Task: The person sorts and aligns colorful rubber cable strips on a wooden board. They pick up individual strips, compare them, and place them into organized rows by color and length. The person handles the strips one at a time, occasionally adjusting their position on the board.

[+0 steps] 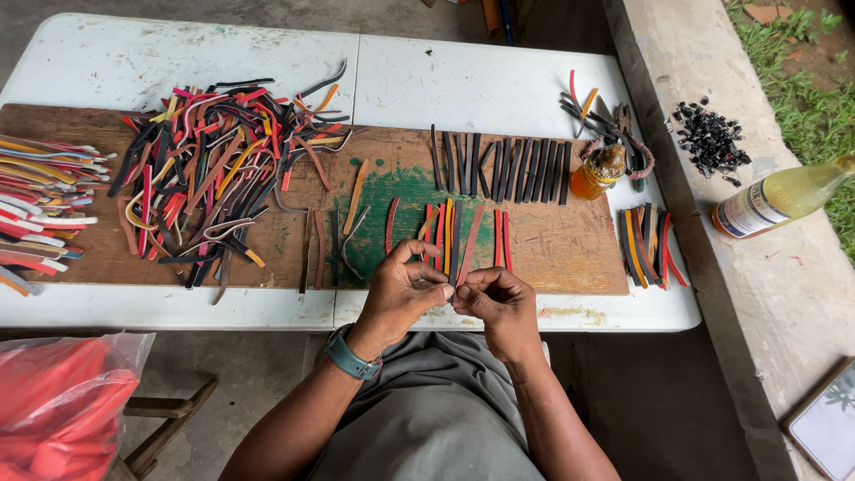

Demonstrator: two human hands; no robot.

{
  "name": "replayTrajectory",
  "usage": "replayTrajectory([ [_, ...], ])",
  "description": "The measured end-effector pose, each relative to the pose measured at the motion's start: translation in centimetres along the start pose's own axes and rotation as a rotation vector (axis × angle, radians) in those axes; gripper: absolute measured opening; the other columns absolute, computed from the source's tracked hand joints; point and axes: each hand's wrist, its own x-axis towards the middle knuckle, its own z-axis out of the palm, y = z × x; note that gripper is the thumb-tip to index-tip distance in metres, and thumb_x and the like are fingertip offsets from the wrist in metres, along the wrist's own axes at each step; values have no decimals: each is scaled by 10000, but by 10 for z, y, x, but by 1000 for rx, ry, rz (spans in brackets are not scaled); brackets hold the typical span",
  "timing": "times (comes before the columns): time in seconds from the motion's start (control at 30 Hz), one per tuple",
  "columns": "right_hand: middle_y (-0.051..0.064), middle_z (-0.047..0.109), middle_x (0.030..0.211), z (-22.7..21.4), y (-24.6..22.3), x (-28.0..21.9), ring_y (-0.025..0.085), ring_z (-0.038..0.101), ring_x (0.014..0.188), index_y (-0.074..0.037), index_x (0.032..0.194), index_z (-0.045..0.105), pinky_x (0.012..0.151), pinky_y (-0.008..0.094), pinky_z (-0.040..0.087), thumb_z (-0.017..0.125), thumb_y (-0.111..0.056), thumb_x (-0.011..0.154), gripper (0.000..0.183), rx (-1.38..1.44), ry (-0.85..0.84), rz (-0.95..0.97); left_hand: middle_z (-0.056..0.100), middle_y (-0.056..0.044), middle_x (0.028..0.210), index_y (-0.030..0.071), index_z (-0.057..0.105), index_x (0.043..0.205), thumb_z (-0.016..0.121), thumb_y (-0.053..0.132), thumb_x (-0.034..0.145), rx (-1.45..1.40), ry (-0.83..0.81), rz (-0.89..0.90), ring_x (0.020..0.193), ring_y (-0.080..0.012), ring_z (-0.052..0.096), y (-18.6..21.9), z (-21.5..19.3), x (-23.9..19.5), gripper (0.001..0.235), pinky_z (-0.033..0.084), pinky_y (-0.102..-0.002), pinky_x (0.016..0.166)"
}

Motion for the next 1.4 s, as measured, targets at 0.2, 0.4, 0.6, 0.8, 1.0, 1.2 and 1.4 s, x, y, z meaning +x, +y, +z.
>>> replayTrajectory([
  [0.2, 126, 745, 864, 9, -3, -2, 175, 729, 760, 69, 1002, 705, 731, 338, 639, 732, 20, 893, 123, -99, -5, -5, 763, -126, 895, 22, 516, 1257, 780, 8, 819, 158, 19, 18, 824, -142, 743, 10, -3, -4, 512, 624, -272, 705],
  [0.4, 121, 750, 837, 16, 0, -1, 161, 716, 735, 66, 962, 705, 717, 322, 630, 711, -3, 918, 82, -184, 29, -34, 784, -115, 841, 9, 536, 1223, 789, 38, 808, 397, 46, 102, 797, -151, 763, 26, -2, -9, 487, 617, -273, 696],
  [0.6, 114, 736, 822, 21, -2, 5, 146, 692, 737, 61, 906, 658, 704, 304, 602, 695, 20, 923, 58, -290, 2, -146, 792, -119, 891, -11, 601, 1195, 757, 40, 820, 604, 57, 163, 811, -179, 771, 46, 3, -2, 409, 612, -303, 693],
  [0.8, 86, 748, 852, 20, -13, 6, 136, 716, 759, 48, 971, 690, 709, 302, 620, 700, -27, 920, 91, -279, -63, -57, 771, -124, 992, -48, 688, 1095, 753, 53, 878, 423, -46, 128, 892, -163, 771, 39, -18, 8, 248, 651, -297, 748],
  [1.0, 93, 751, 854, 16, -22, 12, 134, 703, 769, 62, 1004, 724, 720, 302, 610, 740, -33, 922, 126, -333, -73, -67, 724, -136, 1062, -78, 674, 1143, 720, 23, 918, 74, -112, 10, 941, -155, 732, 24, -16, 9, 250, 679, -292, 778],
  [1.2, 99, 748, 845, 17, -14, 10, 149, 723, 751, 59, 985, 719, 712, 320, 636, 728, -23, 915, 108, -216, -72, -32, 713, -135, 1063, -61, 585, 1268, 709, 4, 908, 78, -71, 47, 947, -146, 716, 22, -14, 3, 386, 683, -289, 741],
  [1.4, 112, 752, 836, 18, -16, 8, 150, 721, 744, 56, 972, 716, 706, 317, 632, 735, -16, 912, 95, -259, -72, -42, 734, -137, 993, -45, 584, 1270, 708, 6, 907, 127, -53, 20, 864, -151, 739, 31, -10, 0, 386, 678, -280, 709],
])
